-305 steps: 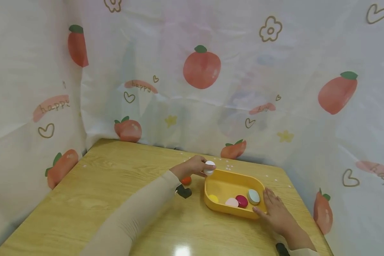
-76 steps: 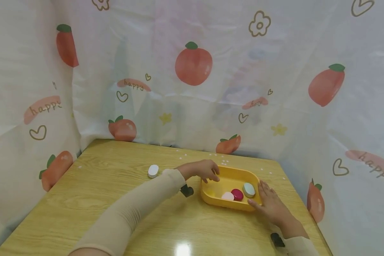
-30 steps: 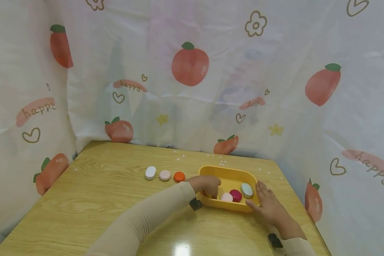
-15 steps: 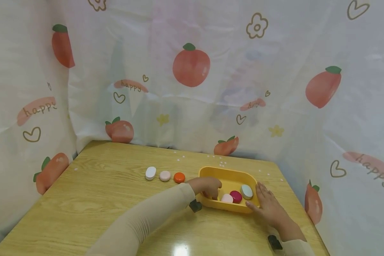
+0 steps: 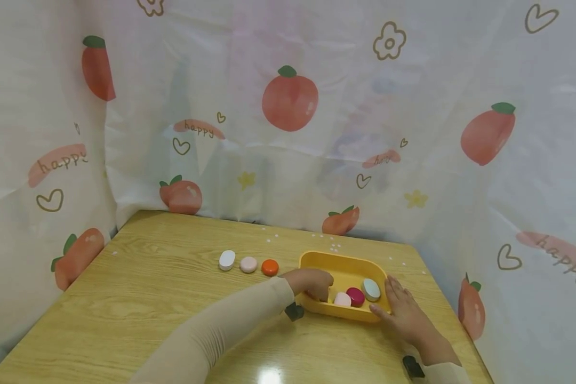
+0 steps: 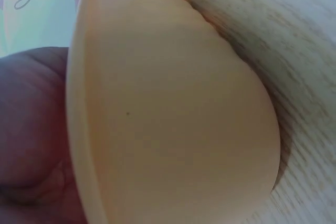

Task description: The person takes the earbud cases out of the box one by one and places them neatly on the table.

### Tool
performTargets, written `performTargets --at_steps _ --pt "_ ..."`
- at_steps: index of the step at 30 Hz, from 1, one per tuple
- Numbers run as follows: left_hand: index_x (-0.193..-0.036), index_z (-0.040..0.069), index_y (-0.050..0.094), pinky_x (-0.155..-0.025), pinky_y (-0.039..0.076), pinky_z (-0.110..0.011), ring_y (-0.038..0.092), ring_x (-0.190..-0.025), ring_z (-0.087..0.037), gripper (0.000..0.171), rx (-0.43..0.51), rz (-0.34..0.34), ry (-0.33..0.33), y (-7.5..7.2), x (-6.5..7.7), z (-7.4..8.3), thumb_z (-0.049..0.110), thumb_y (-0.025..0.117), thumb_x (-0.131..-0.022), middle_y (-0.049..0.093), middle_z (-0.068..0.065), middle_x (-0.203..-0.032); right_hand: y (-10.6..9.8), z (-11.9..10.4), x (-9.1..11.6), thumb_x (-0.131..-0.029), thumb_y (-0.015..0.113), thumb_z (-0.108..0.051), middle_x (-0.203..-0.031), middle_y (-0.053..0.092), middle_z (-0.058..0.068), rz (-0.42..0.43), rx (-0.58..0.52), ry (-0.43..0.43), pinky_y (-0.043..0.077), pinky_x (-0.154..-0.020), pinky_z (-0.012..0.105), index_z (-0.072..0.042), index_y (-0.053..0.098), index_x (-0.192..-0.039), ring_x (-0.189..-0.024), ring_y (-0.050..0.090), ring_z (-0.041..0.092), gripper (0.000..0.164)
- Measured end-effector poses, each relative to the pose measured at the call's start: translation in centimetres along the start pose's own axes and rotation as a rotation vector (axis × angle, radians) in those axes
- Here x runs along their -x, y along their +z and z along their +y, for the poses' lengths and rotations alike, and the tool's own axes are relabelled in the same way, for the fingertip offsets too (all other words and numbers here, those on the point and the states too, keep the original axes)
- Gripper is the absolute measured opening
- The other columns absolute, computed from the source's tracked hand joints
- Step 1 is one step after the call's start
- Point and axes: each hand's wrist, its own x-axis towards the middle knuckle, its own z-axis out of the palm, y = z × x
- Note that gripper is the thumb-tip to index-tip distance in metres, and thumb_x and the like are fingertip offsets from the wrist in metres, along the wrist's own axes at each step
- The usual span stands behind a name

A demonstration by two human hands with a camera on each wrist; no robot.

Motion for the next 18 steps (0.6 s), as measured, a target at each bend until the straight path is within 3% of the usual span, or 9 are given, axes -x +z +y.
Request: performTargets --at_steps 8,14,18 --pt "-0.117 0.005 0.060 -0.051 0.040 -0.024 0.052 -0.067 -0.015 0.030 0.021 0.007 -0.009 0.19 0.02 0.08 0.006 0.063 -0.087 0.055 -0.003 -0.092 0.19 -0.10 0.07 -0.097 0.052 -0.052 -0.155 0.014 0.031 0.001 -0.014 -0.005 0.012 -0.110 0.063 0.014 0.018 -0.148 -0.141 0.013 0.047 0.090" --pt "-0.125 0.006 0.061 -0.069 0.043 -0.025 0.052 -0.086 -0.015 0.037 -0.075 0.043 0.014 0.41 0.06 0.25 0.010 0.063 -0.089 0.057 0.000 -0.101 0.17 -0.02 0.04 -0.097 0.050 -0.053 -0.155 0.013 0.030 -0.009 -0.018 0.002 0.011 -0.110 0.063 0.012 0.016 -0.149 -0.142 0.011 0.047 0.090" --pt "-0.130 0.009 0.060 -0.074 0.043 -0.025 0.052 -0.090 -0.014 0.041 -0.069 0.053 0.019 0.46 -0.05 0.28 0.010 0.063 -0.089 0.061 0.002 -0.110 0.01 -0.10 0.02 -0.097 0.051 -0.053 -0.155 0.013 0.031 -0.009 -0.014 0.005 0.011 -0.110 0.063 0.013 0.017 -0.149 -0.141 0.012 0.047 0.090"
